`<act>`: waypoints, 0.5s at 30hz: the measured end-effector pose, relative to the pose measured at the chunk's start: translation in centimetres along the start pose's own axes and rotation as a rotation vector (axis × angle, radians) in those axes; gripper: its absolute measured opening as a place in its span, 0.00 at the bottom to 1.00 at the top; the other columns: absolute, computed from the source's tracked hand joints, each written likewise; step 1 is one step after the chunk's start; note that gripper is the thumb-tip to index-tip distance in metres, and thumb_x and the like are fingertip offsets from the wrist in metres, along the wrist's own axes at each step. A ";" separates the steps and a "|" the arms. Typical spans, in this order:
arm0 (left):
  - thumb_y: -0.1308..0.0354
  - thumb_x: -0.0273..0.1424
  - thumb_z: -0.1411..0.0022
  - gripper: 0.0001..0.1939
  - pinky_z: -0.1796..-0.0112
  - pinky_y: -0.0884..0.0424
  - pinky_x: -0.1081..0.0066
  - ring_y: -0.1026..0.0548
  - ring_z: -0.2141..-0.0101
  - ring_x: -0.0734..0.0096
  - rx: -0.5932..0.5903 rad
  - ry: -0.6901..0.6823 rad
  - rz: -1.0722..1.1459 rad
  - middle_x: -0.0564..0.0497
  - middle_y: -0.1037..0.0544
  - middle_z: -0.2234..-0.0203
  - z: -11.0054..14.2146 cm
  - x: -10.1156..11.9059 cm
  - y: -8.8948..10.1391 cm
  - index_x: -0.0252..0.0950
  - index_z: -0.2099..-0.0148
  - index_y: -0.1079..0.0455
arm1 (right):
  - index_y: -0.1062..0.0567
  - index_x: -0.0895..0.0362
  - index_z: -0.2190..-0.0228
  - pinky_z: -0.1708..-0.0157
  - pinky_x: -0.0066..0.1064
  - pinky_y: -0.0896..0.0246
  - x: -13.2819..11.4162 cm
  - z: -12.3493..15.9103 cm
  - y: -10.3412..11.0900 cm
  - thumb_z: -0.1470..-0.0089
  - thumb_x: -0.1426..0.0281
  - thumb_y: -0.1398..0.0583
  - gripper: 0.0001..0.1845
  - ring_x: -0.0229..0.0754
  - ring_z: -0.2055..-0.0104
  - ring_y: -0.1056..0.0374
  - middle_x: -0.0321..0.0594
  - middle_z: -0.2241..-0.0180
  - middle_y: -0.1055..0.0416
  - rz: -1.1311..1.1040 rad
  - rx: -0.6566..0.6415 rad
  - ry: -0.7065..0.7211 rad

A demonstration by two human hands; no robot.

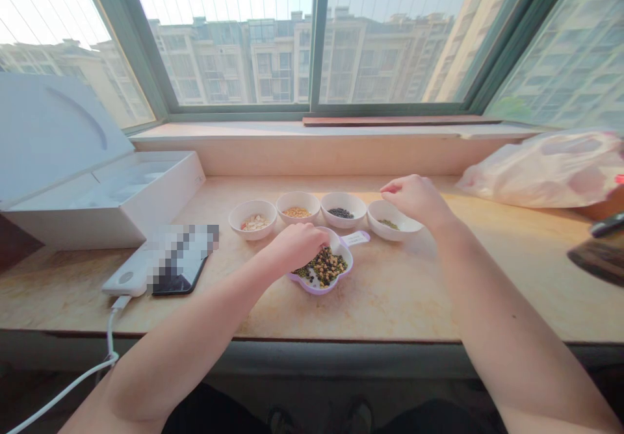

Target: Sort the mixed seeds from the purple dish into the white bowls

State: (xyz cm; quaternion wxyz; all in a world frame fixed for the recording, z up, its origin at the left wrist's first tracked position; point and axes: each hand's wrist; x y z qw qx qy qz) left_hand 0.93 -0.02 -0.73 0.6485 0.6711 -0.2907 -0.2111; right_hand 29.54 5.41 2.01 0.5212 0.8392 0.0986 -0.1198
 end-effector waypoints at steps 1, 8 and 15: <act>0.47 0.26 0.32 0.14 0.64 0.29 0.68 0.19 0.66 0.58 0.000 -0.007 -0.012 0.45 0.18 0.68 0.0 0.0 0.0 0.38 0.61 0.19 | 0.13 0.51 0.71 0.62 0.37 0.32 0.4 -0.1 0.2 0.50 0.70 0.36 0.09 0.52 0.61 0.23 0.43 0.66 0.16 0.016 -0.029 -0.032; 0.49 0.24 0.32 0.14 0.67 0.30 0.67 0.19 0.66 0.58 0.020 -0.087 -0.049 0.45 0.17 0.65 -0.1 0.0 -0.4 0.37 0.63 0.21 | 0.13 0.50 0.72 0.65 0.38 0.33 1.5 -0.2 0.3 0.54 0.68 0.33 0.06 0.52 0.64 0.23 0.45 0.67 0.17 0.102 -0.242 -0.160; 0.49 0.21 0.35 0.14 0.69 0.30 0.68 0.18 0.63 0.59 0.039 -0.135 -0.074 0.46 0.16 0.58 -0.2 0.1 -0.6 0.36 0.62 0.22 | 0.12 0.51 0.63 0.62 0.38 0.32 1.1 -0.2 0.4 0.47 0.64 0.36 0.13 0.55 0.57 0.22 0.47 0.61 0.16 0.148 -0.268 -0.181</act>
Point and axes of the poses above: each hand's wrist, its own z-axis away from the middle knuckle, its own y-axis out of the back of the hand, x = y × z
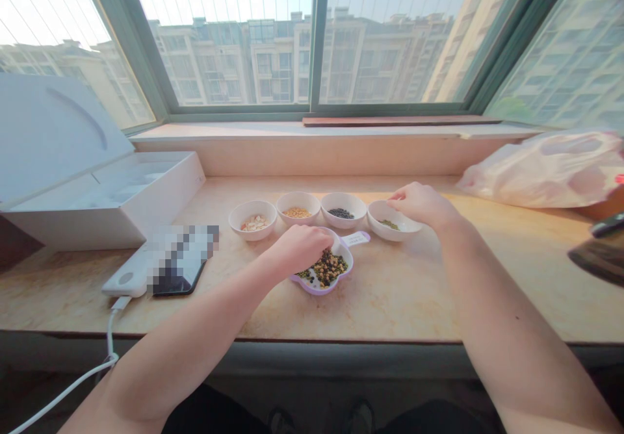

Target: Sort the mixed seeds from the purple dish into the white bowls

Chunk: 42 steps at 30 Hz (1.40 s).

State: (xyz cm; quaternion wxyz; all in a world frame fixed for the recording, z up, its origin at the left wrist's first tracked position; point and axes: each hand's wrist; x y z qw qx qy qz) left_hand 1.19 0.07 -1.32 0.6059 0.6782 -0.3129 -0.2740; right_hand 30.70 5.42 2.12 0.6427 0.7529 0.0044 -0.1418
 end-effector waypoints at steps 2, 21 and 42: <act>0.49 0.22 0.34 0.14 0.68 0.30 0.68 0.18 0.63 0.59 0.001 0.006 0.000 0.47 0.16 0.57 0.0 0.0 0.2 0.36 0.61 0.22 | 0.13 0.50 0.62 0.60 0.38 0.32 -0.3 0.2 0.1 0.46 0.64 0.36 0.13 0.54 0.56 0.22 0.47 0.60 0.16 -0.003 0.005 -0.008; 0.40 0.24 0.36 0.10 0.62 0.24 0.70 0.20 0.68 0.72 0.431 0.253 0.916 0.49 0.16 0.64 -0.2 -0.6 0.7 0.36 0.54 0.20 | 0.15 0.56 0.62 0.69 0.33 0.36 -5.2 4.0 -0.4 0.42 0.59 0.39 0.16 0.42 0.70 0.29 0.42 0.68 0.19 -0.521 0.111 0.497; 0.29 0.26 0.44 0.12 0.53 0.25 0.65 0.19 0.65 0.71 0.443 0.440 1.620 0.48 0.17 0.67 -0.4 -0.8 0.9 0.32 0.57 0.24 | 0.14 0.54 0.66 0.72 0.32 0.35 -8.5 6.6 -2.9 0.42 0.58 0.33 0.13 0.38 0.73 0.31 0.40 0.69 0.20 -0.790 0.015 0.786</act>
Point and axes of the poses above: each hand's wrist, its own z-axis away from the middle knuckle, its own y-axis out of the back of the hand, x = y × z
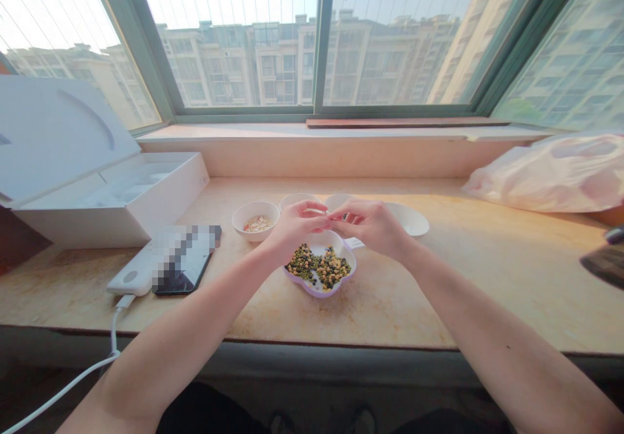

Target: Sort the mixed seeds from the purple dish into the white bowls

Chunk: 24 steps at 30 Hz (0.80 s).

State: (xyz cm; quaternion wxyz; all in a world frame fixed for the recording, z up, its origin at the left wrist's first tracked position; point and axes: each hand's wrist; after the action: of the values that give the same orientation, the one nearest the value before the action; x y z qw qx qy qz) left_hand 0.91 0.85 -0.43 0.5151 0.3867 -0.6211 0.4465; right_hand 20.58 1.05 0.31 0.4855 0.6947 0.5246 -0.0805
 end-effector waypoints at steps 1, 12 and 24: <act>0.29 0.26 0.43 0.12 0.52 0.25 0.65 0.19 0.65 0.70 0.002 0.000 -0.001 0.47 0.17 0.67 0.0 0.0 0.0 0.32 0.57 0.24 | 0.14 0.54 0.66 0.72 0.32 0.35 0.1 0.0 0.0 0.42 0.59 0.33 0.12 0.38 0.73 0.31 0.40 0.69 0.20 0.009 0.002 0.012; 0.40 0.22 0.38 0.11 0.53 0.24 0.64 0.18 0.60 0.64 -0.091 -0.195 -0.671 0.46 0.15 0.63 -0.1 -1.0 0.7 0.36 0.56 0.22 | 0.17 0.55 0.65 0.65 0.33 0.34 0.5 -0.1 0.4 0.36 0.63 0.40 0.13 0.40 0.69 0.29 0.41 0.66 0.20 0.161 0.008 0.009; 0.50 0.17 0.38 0.20 0.50 0.28 0.63 0.20 0.52 0.55 -0.511 -0.374 -1.244 0.46 0.18 0.50 0.7 -0.8 0.6 0.37 0.53 0.20 | 0.18 0.54 0.66 0.67 0.34 0.35 0.5 -0.2 1.2 0.39 0.60 0.38 0.12 0.42 0.69 0.30 0.42 0.67 0.20 0.178 0.076 -0.052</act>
State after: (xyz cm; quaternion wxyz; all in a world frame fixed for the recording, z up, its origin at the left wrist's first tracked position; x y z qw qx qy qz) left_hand 0.27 0.42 -1.40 0.6345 0.6076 -0.4482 -0.1655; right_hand 21.72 1.56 0.86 0.4774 0.7541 0.4447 -0.0748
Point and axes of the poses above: each hand's wrist, its own z-axis away from the middle knuckle, its own y-axis out of the back of the hand, x = y × z
